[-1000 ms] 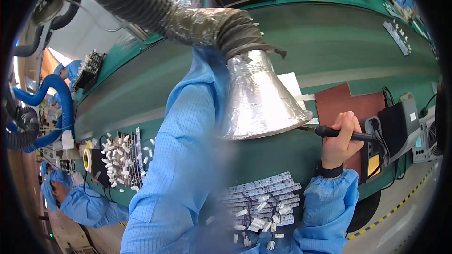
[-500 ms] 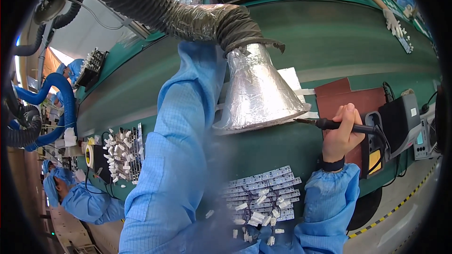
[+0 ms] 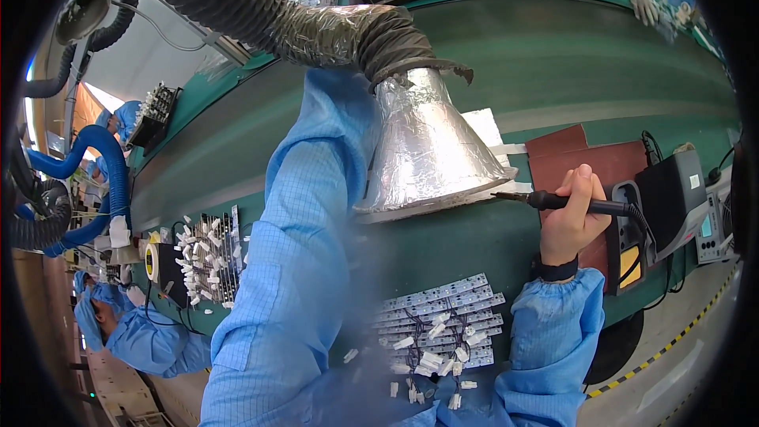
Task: The person solders wires onto LED circuit boards using a soldering iron and stacks the completed boards on the table.
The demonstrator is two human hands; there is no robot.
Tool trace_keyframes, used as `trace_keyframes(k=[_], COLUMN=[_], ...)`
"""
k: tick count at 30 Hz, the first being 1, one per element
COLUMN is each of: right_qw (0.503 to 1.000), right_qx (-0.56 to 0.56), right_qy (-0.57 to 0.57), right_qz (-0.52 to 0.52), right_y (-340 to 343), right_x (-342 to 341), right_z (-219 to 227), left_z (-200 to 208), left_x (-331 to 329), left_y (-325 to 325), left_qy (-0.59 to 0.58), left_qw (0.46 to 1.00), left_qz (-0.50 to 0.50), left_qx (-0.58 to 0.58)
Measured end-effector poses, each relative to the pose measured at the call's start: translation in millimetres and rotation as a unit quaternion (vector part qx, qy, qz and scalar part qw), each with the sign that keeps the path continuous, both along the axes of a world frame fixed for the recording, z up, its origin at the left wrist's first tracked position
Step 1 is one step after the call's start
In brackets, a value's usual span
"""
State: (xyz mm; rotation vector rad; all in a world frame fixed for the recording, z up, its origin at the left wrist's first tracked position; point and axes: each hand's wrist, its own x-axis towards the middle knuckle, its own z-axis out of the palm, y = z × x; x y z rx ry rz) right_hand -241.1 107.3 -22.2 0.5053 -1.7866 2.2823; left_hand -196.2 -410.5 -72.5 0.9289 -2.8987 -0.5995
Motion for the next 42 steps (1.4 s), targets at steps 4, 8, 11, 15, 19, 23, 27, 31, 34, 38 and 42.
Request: trace_keyframes(k=[4,8,11,15,19,23,27,31,34,38,42], right_qw=[1.000,1.000,1.000,1.000,1.000,1.000,1.000,1.000,0.999,0.999,0.997], right_qx=[0.012,0.003,0.005,0.003,0.000,-0.005,0.012,0.006,-0.042,-0.045,-0.075], right_qy=[0.004,0.007,0.003,-0.004,-0.002,0.002,0.001,-0.009,-0.003,0.004,0.010], right_qz=[-0.003,-0.005,-0.009,-0.013,-0.017,-0.016,-0.023,-0.018,-0.002,-0.024,-0.028], right_y=[0.3,-0.5,0.5,0.2,-0.4,1.4,4.2,3.4,3.9,11.3,14.5], right_x=[0.6,-1.0,-0.8,-0.2,-1.1,-1.2,-2.5,-2.6,-1.6,-11.5,-13.9], right_z=[1.6,1.2,1.8,2.2,2.5,0.5,0.3,-1.1,3.4,-6.4,-8.5], left_z=[1.8,1.0,-0.7,-6.4,-13.2,-10.2,-9.1,-2.3,3.1,29.2,95.8], left_x=[0.0,-2.2,-8.3,-16.0,-19.5,-19.9,-18.2,7.5,68.0,74.8,161.0], left_y=[-9.7,-19.5,-24.0,-26.8,-27.4,-34.0,-33.9,-60.0,-93.4,-58.2,32.4], left_qy=[0.014,0.029,0.039,0.050,0.063,0.078,0.092,0.103,0.107,0.193,0.232], left_qw=[1.000,0.999,0.998,0.997,0.996,0.993,0.990,0.987,0.983,0.880,0.905], left_qz=[-0.006,-0.014,-0.024,-0.038,-0.047,-0.055,-0.065,-0.057,-0.041,0.391,0.355], left_qx=[-0.013,-0.025,-0.034,-0.044,-0.051,-0.069,-0.080,-0.107,-0.142,0.189,-0.025])
